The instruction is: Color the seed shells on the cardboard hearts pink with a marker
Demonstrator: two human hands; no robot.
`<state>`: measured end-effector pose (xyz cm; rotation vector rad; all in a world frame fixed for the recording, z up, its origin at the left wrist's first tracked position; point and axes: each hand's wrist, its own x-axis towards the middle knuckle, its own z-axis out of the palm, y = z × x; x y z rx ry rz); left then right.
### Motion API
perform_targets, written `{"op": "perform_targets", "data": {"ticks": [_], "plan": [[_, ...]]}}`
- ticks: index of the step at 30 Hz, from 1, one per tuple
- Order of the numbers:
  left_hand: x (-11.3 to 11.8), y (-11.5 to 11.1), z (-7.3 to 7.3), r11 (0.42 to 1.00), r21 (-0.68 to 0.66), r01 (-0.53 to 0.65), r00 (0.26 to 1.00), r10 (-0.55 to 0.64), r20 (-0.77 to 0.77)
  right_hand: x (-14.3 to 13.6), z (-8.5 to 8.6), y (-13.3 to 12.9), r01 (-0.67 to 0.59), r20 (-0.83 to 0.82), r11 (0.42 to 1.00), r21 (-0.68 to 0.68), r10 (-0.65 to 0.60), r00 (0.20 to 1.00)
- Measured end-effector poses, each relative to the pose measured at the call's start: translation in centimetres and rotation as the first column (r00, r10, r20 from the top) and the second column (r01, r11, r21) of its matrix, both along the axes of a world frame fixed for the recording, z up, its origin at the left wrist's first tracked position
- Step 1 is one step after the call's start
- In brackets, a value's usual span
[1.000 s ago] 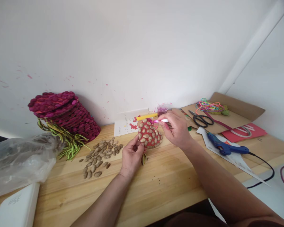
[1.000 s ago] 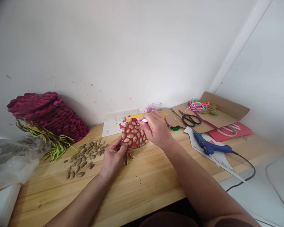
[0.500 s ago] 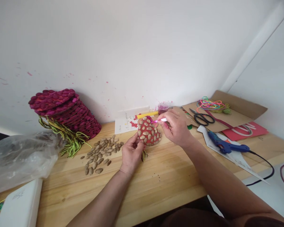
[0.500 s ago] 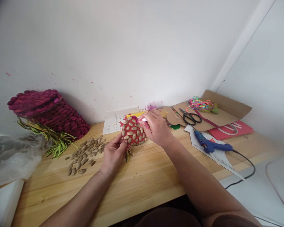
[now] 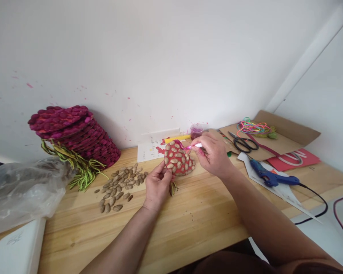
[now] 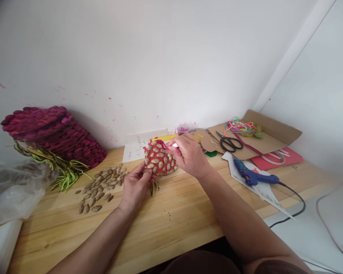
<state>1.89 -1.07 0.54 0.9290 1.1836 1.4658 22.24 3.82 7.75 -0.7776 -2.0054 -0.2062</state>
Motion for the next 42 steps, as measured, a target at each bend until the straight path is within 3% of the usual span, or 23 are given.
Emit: {"op": "perform_targets", "data": {"ticks": [10,28,42], "plan": [[0.1,-0.3,0.5,0.996,-0.092,0.017,0.989,-0.003,0.145,0.0,0.1,0.0,0.009,-0.059,0.999,-0.036,-0.011,0.998],[0.4,-0.5,0.8,0.998,-0.064,-0.007,0.989,0.016,0.145,0.2,0.3,-0.3,0.036,-0.066,0.999,-0.030,-0.038,0.997],[0.3,-0.7,1.5,0.993,-0.118,0.018,0.967,0.013,0.255,0.3,0.5,-0.5,0.024,-0.165,0.994,-0.102,-0.041,0.985]]}}
